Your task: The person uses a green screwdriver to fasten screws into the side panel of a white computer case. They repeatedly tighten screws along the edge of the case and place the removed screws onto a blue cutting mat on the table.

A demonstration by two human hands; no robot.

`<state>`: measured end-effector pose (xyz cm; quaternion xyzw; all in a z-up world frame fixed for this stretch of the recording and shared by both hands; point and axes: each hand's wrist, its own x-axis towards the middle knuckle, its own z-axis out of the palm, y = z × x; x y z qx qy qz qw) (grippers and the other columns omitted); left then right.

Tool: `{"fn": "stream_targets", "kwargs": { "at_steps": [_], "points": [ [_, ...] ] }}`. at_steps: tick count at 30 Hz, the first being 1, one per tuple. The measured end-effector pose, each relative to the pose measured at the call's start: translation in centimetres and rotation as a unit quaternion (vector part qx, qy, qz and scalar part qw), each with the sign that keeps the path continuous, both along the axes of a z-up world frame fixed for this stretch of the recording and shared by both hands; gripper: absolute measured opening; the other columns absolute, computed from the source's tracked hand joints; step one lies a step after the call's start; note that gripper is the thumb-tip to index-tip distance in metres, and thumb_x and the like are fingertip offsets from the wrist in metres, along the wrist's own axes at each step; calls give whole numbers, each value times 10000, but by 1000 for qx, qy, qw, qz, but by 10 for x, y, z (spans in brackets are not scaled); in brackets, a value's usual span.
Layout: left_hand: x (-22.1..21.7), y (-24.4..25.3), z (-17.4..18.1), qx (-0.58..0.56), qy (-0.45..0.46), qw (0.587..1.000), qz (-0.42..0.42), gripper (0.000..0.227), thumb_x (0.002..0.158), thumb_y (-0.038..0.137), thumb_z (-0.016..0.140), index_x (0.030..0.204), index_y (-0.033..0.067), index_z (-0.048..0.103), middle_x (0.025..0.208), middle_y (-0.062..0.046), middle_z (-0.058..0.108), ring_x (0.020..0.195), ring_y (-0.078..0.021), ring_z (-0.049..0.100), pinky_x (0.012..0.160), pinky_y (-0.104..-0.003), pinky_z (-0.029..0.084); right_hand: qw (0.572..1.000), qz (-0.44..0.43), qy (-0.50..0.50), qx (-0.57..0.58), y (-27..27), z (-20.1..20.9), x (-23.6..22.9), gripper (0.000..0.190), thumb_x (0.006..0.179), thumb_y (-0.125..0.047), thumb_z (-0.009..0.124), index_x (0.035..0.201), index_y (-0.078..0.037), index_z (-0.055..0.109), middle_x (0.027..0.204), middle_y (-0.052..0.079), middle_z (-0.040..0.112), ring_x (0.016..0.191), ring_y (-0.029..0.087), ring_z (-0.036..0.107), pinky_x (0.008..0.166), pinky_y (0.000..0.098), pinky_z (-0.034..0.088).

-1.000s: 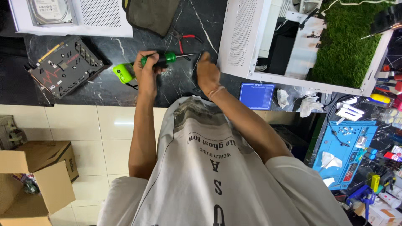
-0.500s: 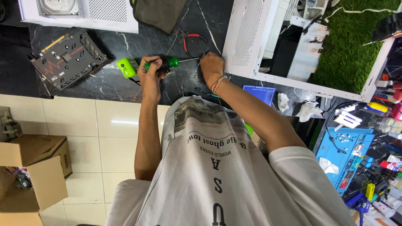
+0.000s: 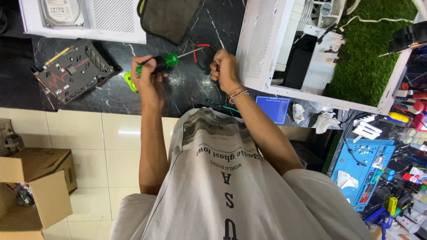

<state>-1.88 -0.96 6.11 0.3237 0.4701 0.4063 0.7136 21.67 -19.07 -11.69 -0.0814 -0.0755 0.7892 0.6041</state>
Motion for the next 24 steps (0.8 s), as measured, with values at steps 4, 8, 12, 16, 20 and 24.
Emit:
{"fn": "stream_targets", "kwargs": {
  "at_steps": [4,8,12,16,20,24],
  "points": [
    [5,17,21,37,-30,999,14,275,870,225,786,1079,77,685,821,-156,609,595,-183,626,526,-257,584,903,-282,-73,-315,63,144,-28,278,690,-250,562,622,-207,296,602,-15,298,468,136,309,443,315,270],
    [9,28,49,49,-83,995,2,141,875,138,729,992,123,650,879,-26,579,527,-111,438,552,-307,566,940,-301,-3,-162,85,207,-38,146,619,-71,454,667,-166,354,615,6,427,521,119,296,445,274,277],
    [12,36,73,32,-77,997,8,171,853,176,679,1006,107,646,905,-35,510,710,-180,581,577,-308,546,946,-261,-9,-192,103,252,-39,170,736,-154,540,687,-174,379,628,-6,390,517,116,300,465,284,267],
    [19,43,80,25,-131,991,32,189,861,212,718,980,101,621,732,-44,477,530,-155,417,560,-335,496,947,-269,-28,-173,106,270,-29,150,1057,-266,659,1077,-124,702,673,-15,570,457,62,377,430,264,402],
    [34,47,89,20,-147,989,20,175,844,219,716,955,107,638,715,-38,480,530,-146,393,572,-341,511,951,-302,30,-66,103,297,-2,502,1142,-32,584,1615,23,425,1239,254,763,710,148,711,837,345,721],
    [46,49,84,6,-148,989,12,169,844,179,696,969,79,640,798,-71,505,510,-153,404,545,-325,515,956,-292,33,14,97,318,15,208,1198,-2,501,1376,82,567,1502,243,671,1360,276,722,1203,371,641]
  ]
}}
